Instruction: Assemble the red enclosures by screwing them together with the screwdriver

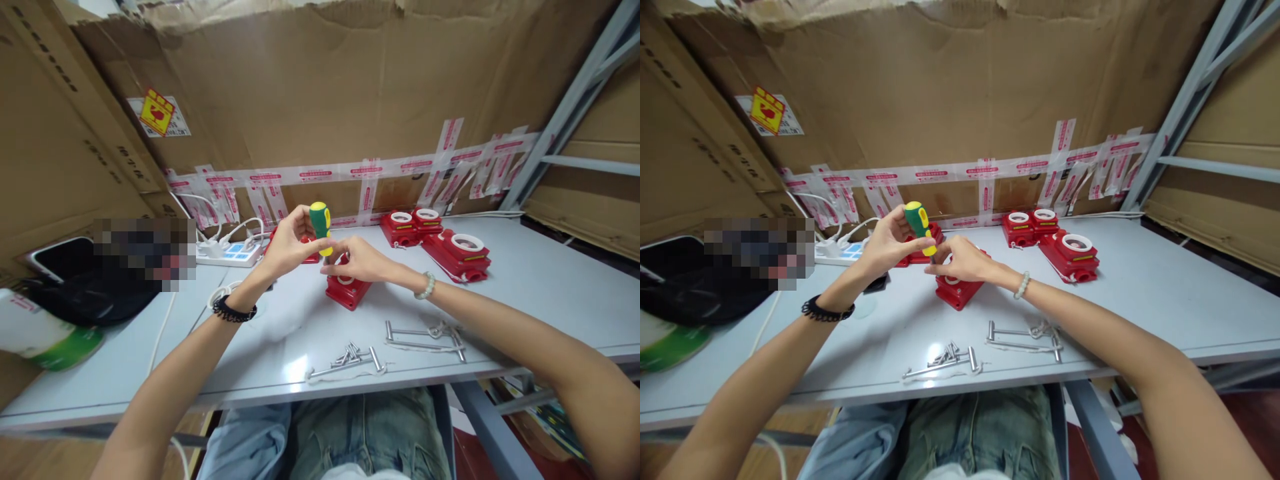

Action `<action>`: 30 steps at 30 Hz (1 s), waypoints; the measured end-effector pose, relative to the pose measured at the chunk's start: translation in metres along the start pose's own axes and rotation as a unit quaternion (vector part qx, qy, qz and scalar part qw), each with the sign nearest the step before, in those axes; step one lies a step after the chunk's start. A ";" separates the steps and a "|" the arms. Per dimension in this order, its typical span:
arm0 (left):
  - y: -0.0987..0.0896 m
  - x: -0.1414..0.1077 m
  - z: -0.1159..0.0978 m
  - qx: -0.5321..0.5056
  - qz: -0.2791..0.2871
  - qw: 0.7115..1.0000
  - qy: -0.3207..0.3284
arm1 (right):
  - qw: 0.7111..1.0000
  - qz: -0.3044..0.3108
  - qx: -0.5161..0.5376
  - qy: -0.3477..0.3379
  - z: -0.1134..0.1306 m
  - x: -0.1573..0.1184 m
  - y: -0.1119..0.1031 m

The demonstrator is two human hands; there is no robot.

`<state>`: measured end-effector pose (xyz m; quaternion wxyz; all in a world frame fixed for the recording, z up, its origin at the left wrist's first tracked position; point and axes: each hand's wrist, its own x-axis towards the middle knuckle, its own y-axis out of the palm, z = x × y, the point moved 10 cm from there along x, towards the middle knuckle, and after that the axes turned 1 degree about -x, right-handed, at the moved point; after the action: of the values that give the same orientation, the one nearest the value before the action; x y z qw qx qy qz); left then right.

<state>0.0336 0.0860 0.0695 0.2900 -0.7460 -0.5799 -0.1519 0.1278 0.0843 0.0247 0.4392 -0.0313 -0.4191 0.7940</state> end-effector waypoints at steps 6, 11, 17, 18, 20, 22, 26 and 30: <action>0.007 -0.003 0.000 -0.006 0.024 1.000 -0.012 | 0.999 -0.012 -0.034 -0.007 0.001 0.001 0.002; 0.012 -0.005 0.001 -0.060 0.081 0.994 -0.033 | 1.000 0.003 -0.022 -0.001 0.000 -0.002 0.004; 0.002 -0.001 0.004 0.024 0.002 1.000 -0.017 | 0.999 -0.037 -0.029 0.008 0.000 -0.001 -0.002; 0.003 -0.001 0.004 0.010 0.009 1.000 -0.016 | 0.999 -0.033 -0.031 0.007 0.000 -0.001 -0.001; 0.008 -0.003 0.003 -0.038 0.037 0.998 -0.016 | 1.000 -0.012 -0.026 0.001 0.000 0.000 0.002; 0.011 -0.004 0.004 -0.078 0.066 0.995 -0.025 | 1.000 0.010 -0.014 0.003 -0.001 0.000 0.005; 0.005 -0.003 0.007 -0.035 0.033 0.998 -0.028 | 1.000 -0.017 -0.010 0.016 -0.003 -0.002 0.001; 0.002 -0.001 0.007 0.033 -0.009 0.999 -0.031 | 0.999 -0.041 0.001 0.012 -0.001 -0.001 -0.003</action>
<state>0.0345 0.0892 0.0625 0.2952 -0.7353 -0.5996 -0.1124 0.1305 0.0848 0.0258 0.4760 -0.0233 -0.4138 0.7756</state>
